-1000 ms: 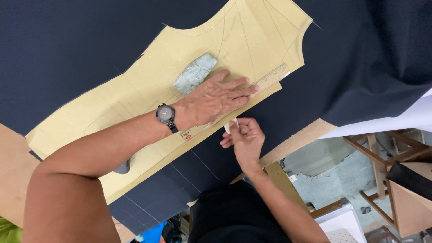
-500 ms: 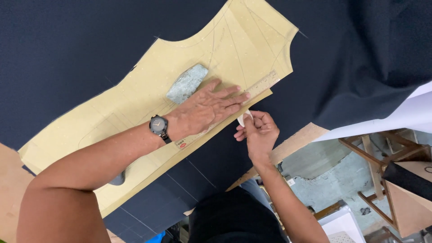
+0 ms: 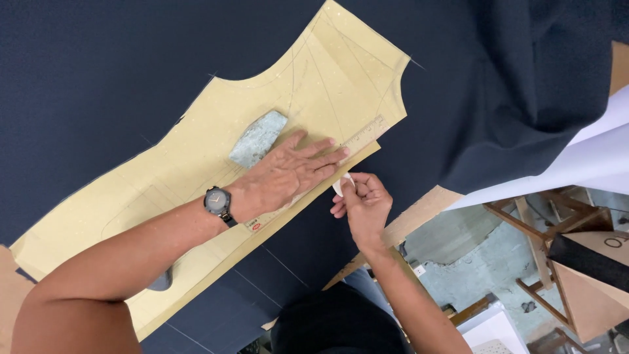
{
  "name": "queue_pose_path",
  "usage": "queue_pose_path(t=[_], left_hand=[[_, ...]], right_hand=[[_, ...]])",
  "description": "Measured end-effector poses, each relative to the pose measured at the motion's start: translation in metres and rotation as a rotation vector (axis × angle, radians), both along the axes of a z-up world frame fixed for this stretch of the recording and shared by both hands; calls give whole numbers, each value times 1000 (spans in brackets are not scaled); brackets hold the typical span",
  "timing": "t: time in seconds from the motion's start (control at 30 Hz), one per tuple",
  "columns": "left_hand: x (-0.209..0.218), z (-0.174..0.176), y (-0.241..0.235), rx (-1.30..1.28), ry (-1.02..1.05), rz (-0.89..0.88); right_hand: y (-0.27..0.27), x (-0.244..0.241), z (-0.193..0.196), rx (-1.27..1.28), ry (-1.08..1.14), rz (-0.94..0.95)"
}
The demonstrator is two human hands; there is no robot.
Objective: Tracing the outline of a paper pattern onto fabric using tailor's chalk and a ruler, with the pattern held in place by weights.
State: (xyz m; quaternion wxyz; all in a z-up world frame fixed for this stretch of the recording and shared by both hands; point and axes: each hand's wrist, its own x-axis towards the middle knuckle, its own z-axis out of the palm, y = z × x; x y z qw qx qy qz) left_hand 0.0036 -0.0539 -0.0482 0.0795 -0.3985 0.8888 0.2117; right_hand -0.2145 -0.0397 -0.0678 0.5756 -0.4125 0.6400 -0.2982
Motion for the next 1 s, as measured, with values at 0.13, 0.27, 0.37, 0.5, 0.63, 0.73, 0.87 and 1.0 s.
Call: queue_pose_path(t=[0.13,0.27,0.37,0.5,0.63,0.73,0.87,1.0], left_hand=[[0,1,-2,34,-31,-16],[6,15,-5,-28,-25,-19],[9,21,-9,-31,-30,-20],[7,14,-7,-25,-54,-21],[5,15,-9,-20,-35,-25],[5,19,-10,-21,-46,-28],[4,25,-11,-19,-77,-37],[5,27,-11,-15,-87,-33]], right_hand=[[-1,-3,-2,-1,-15,-16],[4,-4,-9,-19,-17,-7],[3,-2,-7,-29,-10,2],[3,-1,-4,-35,-4,12],[5,-3,-8,-48,-10,18],[6,-3,-8,-27,-21,2],[7,-5,-9,-42,-13,23],[6,-6,-10,-50,-28,34]])
